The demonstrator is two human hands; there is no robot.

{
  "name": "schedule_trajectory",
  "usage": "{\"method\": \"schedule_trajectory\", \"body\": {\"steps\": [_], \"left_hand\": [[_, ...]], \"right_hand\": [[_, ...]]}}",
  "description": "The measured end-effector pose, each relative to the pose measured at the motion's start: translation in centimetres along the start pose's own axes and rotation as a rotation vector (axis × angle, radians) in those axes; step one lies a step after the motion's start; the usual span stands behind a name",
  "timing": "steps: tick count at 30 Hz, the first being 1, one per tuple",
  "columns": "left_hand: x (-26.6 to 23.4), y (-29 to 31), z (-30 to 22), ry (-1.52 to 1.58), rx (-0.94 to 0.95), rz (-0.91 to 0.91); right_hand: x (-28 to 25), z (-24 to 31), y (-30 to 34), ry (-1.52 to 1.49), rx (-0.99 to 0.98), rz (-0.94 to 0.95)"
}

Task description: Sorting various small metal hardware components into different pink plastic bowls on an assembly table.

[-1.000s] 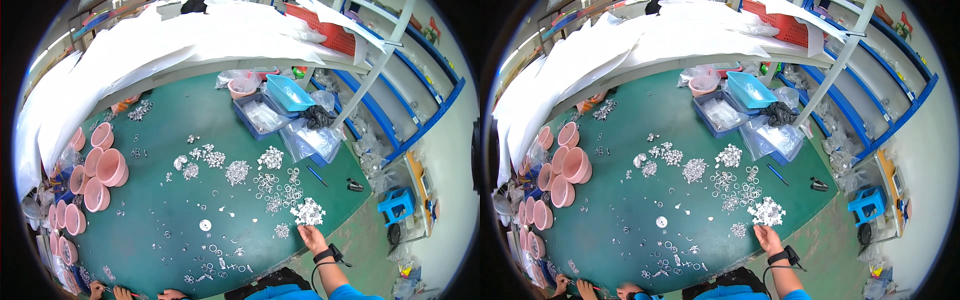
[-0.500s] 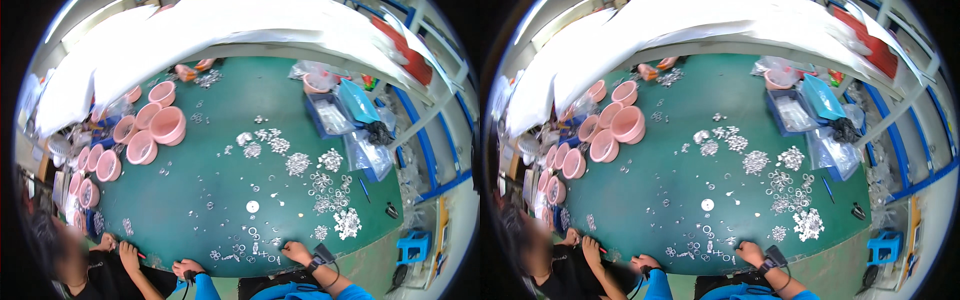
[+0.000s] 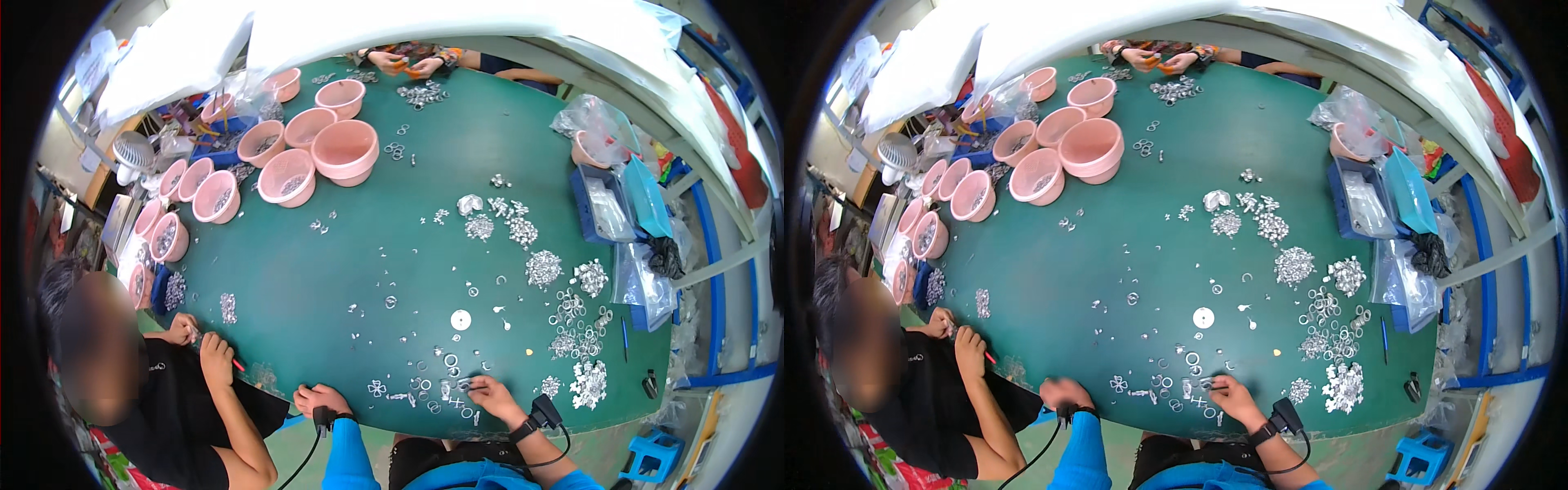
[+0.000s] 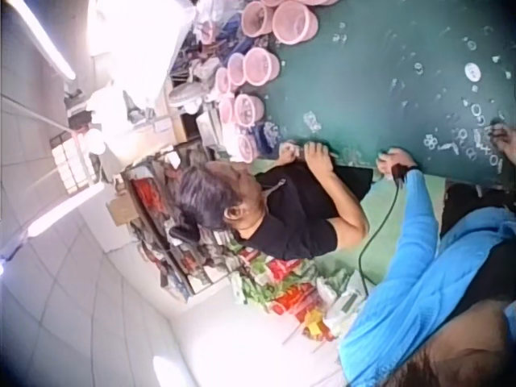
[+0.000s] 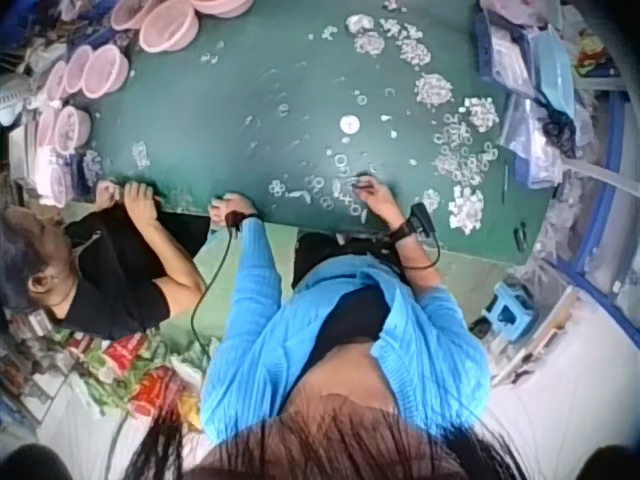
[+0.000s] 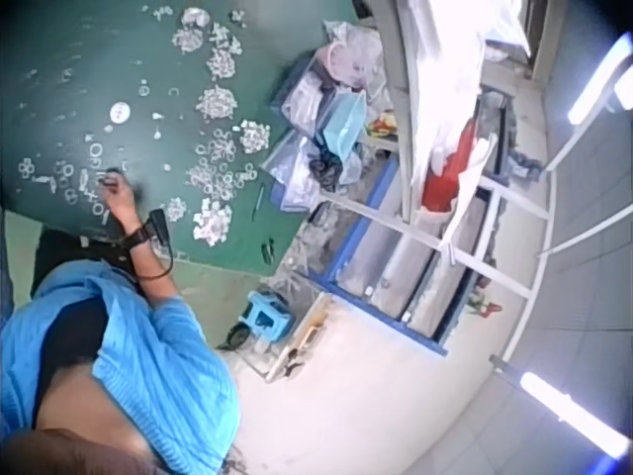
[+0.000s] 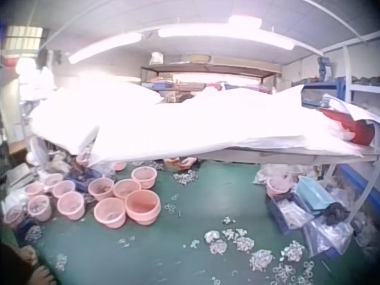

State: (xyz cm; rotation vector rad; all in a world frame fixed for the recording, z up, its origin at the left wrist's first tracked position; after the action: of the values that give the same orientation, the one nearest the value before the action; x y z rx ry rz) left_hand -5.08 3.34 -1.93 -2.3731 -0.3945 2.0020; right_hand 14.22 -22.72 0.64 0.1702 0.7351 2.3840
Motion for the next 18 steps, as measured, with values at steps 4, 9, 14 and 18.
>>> {"method": "schedule_trajectory", "body": {"steps": [4,9,14,18], "left_hand": [[0.2,0.1,0.6,-0.004,-0.025,-0.025],[0.0,-0.1,0.6,0.003,-0.028,-0.005],[-0.2,0.0,-0.2,0.013,-0.011,-0.007],[-0.1,0.0,0.2,-0.005,-0.004,-0.029]], "right_hand": [[-0.1,0.6,0.5,0.423,0.02,-0.093],[0.6,0.3,4.4,0.87,0.288,0.062],[3.6,-1.0,3.3,0.435,0.088,-0.054],[3.9,2.3,2.5,0.078,-0.14,-0.127]]}}
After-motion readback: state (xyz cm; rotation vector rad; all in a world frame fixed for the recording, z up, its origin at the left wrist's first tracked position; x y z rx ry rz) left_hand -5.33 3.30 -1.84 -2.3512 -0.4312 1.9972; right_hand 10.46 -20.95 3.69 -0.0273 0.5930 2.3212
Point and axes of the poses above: each hand's wrist, its own y-axis away from the middle knuckle, its own x-axis out of the palm, z = x × y, the point moved 1 cm from there along -y, towards the middle knuckle, and after that the axes turned 5 degrees about z, right-handed, at the moved point
